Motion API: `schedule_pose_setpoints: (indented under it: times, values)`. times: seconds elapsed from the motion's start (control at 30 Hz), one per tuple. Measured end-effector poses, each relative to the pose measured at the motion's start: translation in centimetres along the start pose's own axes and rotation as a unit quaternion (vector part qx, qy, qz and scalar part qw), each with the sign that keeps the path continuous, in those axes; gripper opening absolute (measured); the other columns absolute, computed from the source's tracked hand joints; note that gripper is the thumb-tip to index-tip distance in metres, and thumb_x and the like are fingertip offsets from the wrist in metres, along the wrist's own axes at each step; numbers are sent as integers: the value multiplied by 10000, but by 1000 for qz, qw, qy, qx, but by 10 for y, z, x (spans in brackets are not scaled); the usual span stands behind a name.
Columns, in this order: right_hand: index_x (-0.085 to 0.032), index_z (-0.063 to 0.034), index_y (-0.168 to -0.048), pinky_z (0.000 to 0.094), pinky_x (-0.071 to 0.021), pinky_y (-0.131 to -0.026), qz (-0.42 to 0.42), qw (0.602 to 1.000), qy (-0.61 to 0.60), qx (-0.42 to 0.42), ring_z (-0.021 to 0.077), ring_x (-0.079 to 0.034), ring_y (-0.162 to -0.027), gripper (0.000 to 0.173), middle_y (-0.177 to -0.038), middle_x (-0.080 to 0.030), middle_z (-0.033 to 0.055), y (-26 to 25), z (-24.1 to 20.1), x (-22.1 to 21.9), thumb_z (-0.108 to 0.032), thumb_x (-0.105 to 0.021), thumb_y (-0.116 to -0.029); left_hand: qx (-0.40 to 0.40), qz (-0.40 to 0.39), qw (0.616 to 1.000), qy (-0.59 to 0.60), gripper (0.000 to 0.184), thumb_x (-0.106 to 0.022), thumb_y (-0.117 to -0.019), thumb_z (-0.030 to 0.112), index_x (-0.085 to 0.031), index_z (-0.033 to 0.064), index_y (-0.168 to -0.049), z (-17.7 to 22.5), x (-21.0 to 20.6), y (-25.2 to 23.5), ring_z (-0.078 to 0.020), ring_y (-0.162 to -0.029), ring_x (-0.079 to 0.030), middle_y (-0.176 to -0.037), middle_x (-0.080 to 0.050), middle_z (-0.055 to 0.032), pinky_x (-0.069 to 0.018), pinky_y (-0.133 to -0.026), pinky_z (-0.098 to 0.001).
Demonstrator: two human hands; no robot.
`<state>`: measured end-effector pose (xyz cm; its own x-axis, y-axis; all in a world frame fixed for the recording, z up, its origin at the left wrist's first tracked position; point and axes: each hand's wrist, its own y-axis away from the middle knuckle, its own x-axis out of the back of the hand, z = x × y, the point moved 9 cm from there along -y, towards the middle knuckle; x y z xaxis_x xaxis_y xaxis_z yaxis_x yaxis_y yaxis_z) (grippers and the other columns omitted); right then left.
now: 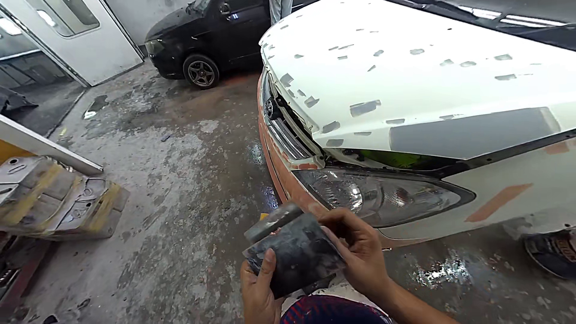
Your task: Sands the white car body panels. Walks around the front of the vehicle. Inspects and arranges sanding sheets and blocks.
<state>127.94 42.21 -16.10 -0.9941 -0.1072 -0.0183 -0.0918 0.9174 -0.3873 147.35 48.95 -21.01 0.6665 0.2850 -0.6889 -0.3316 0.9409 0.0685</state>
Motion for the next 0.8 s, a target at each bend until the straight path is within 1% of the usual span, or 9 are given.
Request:
schedule_pose_setpoints:
  times: [0.07, 0.1, 0.17, 0.27, 0.33, 0.43, 0.57, 0.7, 0.8]
  values:
    - [-576, -52, -1230, 307, -608, -703, 16, 996, -19, -87, 192, -681, -893, 490, -1066, -662, 95, 10, 22, 4, -391, -753, -925, 2, 16, 999, 30, 390, -765, -913, 281, -663, 30, -1194, 2, 4, 1, -254, -922, -756, -1036, -744, -183, -632, -846, -453]
    - [-540, -32, -1267, 343, -623, -779, -1, 987, -68, -145, 214, -695, -980, 575, -1144, -664, 110, 16, 36, -2, -391, -785, -890, 5, 15, 999, 36, 392, -772, -908, 276, -661, 31, -1194, 2, 5, 2, -258, -927, -756, -1038, -745, -182, -631, -851, -458]
    - [-568, 0, -1231, 357, -603, -860, -39, 954, -198, -220, 190, -700, -987, 494, -1107, -694, 106, 26, 49, -23, -223, -799, -855, 13, 6, 999, 33, 390, -783, -899, 259, -660, 31, -1191, 0, 2, 5, -250, -925, -758, -1034, -750, -172, -630, -857, -447]
    - [-662, 12, -1135, 335, -603, -842, -34, 945, -269, -183, 148, -714, -909, 300, -1004, -732, 100, 19, 42, -31, -100, -767, -877, 8, 13, 1000, -8, 342, -730, -933, 330, -685, 74, -1156, 2, -1, 11, -201, -889, -761, -991, -764, -125, -637, -835, -407]
    - [-693, 23, -1128, 375, -615, -845, 14, 953, -243, -179, 196, -714, -916, 240, -1018, -724, 145, 7, 41, -16, -75, -724, -911, -17, 45, 996, -76, 338, -606, -1008, 401, -704, 92, -1104, 15, 5, 13, -174, -859, -762, -946, -771, -89, -643, -807, -381]
    - [-707, -25, -1124, 474, -624, -839, 77, 941, -266, -195, 274, -728, -916, 188, -1038, -716, 194, -11, 38, 10, -88, -683, -949, -38, 83, 975, -202, 328, -468, -1083, 282, -700, 64, -1006, 37, 21, 9, -141, -780, -756, -857, -767, -60, -647, -750, -335]
    - [-593, -136, -1299, 510, -628, -839, -4, 935, -318, -156, 297, -730, -968, 268, -1135, -680, 184, -19, 15, 4, -173, -605, -1034, -10, 23, 941, -337, 352, -539, -1058, 314, -713, 28, -951, 34, 25, 1, -183, -725, -745, -811, -746, -98, -647, -698, -355]
    - [-616, -137, -1281, 398, -618, -867, -134, 953, -257, -92, 215, -711, -982, 249, -1123, -691, 127, -17, 1, -16, -167, -609, -1034, -44, 61, 950, -305, 354, -556, -1052, 323, -707, 15, -961, 30, 15, 1, -197, -737, -745, -816, -742, -107, -651, -712, -369]
    - [-680, -157, -1247, 369, -630, -817, -142, 959, -221, -109, 190, -720, -929, 240, -1086, -716, 105, -27, 9, -9, -212, -644, -1016, -48, 63, 956, -282, 344, -572, -1048, 311, -708, -1, -994, 26, 10, 1, -201, -778, -750, -853, -749, -114, -649, -753, -379]
